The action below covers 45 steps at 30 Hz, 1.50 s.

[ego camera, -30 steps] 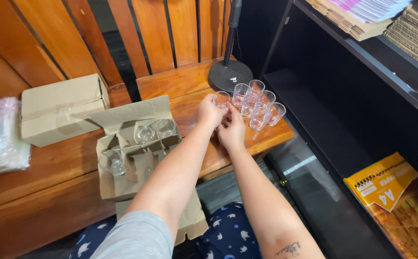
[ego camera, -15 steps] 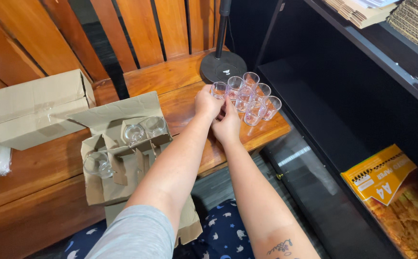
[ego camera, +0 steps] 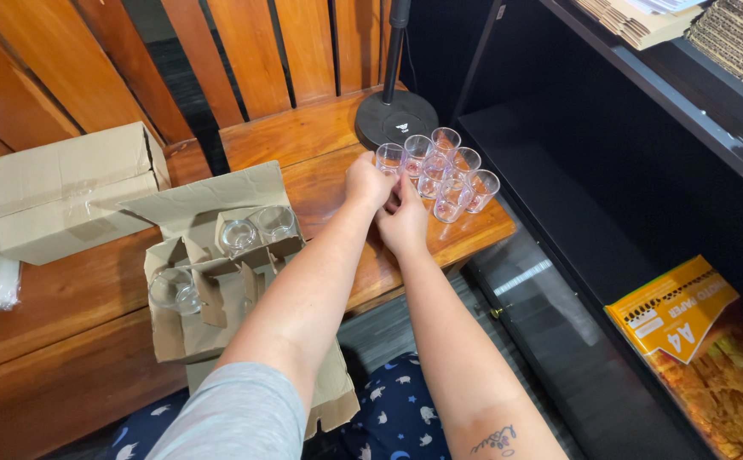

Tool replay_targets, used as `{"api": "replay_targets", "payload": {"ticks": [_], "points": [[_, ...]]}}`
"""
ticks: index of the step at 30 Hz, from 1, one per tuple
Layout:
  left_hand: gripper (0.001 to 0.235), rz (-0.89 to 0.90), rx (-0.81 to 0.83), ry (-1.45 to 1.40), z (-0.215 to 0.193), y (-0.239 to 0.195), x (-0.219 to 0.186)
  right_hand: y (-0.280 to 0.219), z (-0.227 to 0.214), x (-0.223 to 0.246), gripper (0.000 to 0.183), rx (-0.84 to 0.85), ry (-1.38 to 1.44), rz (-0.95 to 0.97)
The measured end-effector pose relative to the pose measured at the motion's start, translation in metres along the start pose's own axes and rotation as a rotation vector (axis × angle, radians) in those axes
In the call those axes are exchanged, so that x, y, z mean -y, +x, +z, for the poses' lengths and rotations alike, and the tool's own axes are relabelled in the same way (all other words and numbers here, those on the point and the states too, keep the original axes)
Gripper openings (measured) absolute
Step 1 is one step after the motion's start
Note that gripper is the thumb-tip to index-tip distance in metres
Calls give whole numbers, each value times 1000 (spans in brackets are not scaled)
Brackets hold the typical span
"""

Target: The person opens a cardboard box containing small clear glasses. They remove each glass one by one and place them on the wooden bench next to the box.

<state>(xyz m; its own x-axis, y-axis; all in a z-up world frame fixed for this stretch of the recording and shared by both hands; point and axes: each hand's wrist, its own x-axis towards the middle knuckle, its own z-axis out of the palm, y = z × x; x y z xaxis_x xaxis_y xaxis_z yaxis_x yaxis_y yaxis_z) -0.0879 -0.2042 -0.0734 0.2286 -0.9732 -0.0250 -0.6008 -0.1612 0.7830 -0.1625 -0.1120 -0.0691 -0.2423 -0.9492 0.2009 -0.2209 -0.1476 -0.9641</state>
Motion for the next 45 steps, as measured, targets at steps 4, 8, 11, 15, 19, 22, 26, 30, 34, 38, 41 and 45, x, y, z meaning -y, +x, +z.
{"api": "replay_targets", "payload": {"ticks": [4,8,11,15,19,22,26,30,34,38,41,45], "points": [[73,7,8,-15,-3,9,12,12,6,-33,73,-33,91,-65],[81,29,45,-62,-33,-10,10,12,2,-44,52,-100,4,-186],[86,145,42,-200,-59,-29,28,10,3,-46,41,-149,20,-271],[82,200,64,-469,-142,-94,34,-2,4,-39,38,-134,24,-308],[56,197,-55,-436,-215,-132,61,-26,13,-27,36,-118,68,-291],[42,132,-166,-269,-253,-147,89,-43,21,-4,34,-114,-8,-349],[30,79,-280,-45,-279,-162,122,-57,38,36,26,-53,-158,-467],[30,121,-294,4,-276,-167,137,-71,65,74,23,99,-174,-464],[31,134,-262,21,-273,-169,137,-82,95,92,28,254,-255,-494],[36,115,-203,-14,-263,-157,144,-91,121,97,30,378,-472,-556],[34,132,-225,8,-261,-153,146,-101,135,104,27,409,-607,-625],[36,113,-204,8,-269,-161,136,-106,147,109,26,419,-658,-718]]}}
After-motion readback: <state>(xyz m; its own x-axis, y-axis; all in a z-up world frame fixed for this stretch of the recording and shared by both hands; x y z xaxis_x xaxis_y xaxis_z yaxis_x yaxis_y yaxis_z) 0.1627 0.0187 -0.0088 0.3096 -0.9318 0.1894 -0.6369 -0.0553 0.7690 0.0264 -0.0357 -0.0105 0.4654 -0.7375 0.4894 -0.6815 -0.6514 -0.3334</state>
